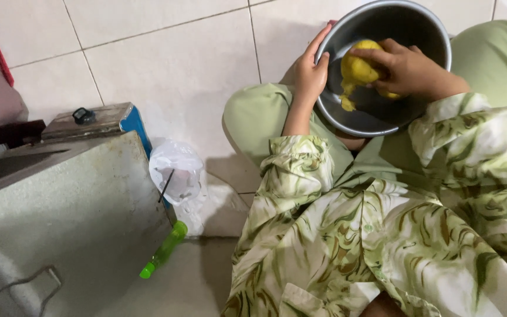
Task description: Kneading a ball of yellow dough in a metal bowl while sitting on the floor.
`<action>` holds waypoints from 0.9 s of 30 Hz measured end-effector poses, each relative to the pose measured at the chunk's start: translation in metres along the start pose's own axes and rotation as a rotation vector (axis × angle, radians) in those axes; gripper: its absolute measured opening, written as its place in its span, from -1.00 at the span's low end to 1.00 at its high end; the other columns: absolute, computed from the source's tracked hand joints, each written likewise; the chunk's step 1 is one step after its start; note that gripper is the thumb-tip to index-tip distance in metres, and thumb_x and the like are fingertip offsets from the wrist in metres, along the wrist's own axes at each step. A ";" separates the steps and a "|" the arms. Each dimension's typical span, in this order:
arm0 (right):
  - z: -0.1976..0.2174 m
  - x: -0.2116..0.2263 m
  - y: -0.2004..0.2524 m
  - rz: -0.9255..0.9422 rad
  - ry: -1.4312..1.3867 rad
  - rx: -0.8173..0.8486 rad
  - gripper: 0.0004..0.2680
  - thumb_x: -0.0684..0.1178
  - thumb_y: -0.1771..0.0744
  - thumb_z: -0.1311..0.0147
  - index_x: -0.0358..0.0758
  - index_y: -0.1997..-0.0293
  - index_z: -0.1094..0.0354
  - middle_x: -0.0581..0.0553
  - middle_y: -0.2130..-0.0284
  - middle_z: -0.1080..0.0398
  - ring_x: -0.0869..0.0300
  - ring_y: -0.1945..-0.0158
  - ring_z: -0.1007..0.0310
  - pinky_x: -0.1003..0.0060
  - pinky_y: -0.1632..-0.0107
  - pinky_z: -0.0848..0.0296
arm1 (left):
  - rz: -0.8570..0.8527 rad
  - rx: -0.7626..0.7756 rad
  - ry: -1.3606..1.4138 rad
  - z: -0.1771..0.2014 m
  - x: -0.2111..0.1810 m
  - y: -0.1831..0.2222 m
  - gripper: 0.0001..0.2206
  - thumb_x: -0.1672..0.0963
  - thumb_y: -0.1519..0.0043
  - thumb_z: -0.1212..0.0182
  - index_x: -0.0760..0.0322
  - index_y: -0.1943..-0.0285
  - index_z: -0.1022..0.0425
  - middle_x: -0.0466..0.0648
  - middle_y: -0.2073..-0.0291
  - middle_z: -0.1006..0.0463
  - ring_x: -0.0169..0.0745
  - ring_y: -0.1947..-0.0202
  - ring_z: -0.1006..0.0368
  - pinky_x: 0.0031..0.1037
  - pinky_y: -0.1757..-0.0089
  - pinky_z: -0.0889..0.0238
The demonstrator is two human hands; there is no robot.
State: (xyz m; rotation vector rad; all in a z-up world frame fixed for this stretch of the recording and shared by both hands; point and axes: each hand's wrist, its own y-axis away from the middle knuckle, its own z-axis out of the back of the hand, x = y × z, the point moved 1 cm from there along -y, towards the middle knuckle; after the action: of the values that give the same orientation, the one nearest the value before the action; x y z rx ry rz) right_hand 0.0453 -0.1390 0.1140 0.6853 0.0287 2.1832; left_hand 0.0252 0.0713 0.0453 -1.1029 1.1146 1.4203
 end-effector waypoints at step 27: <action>0.019 0.017 -0.001 0.062 -0.543 -0.374 -0.36 -0.43 -0.11 -0.22 -0.43 -0.25 0.12 -0.47 -0.09 -0.10 -0.22 -0.11 -0.19 0.03 -0.11 -0.26 | 0.054 -0.014 0.065 -0.003 0.003 -0.004 -0.41 0.37 -0.08 -0.01 -0.06 -0.27 -0.27 -0.05 -0.14 -0.46 -0.13 -0.03 -0.52 -0.49 -0.02 -0.39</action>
State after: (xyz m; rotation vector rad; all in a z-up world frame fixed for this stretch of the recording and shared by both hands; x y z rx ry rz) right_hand 0.0469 -0.1298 0.1372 1.0381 -0.6713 1.9151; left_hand 0.0290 0.0688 0.0413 -1.1436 1.1901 1.4451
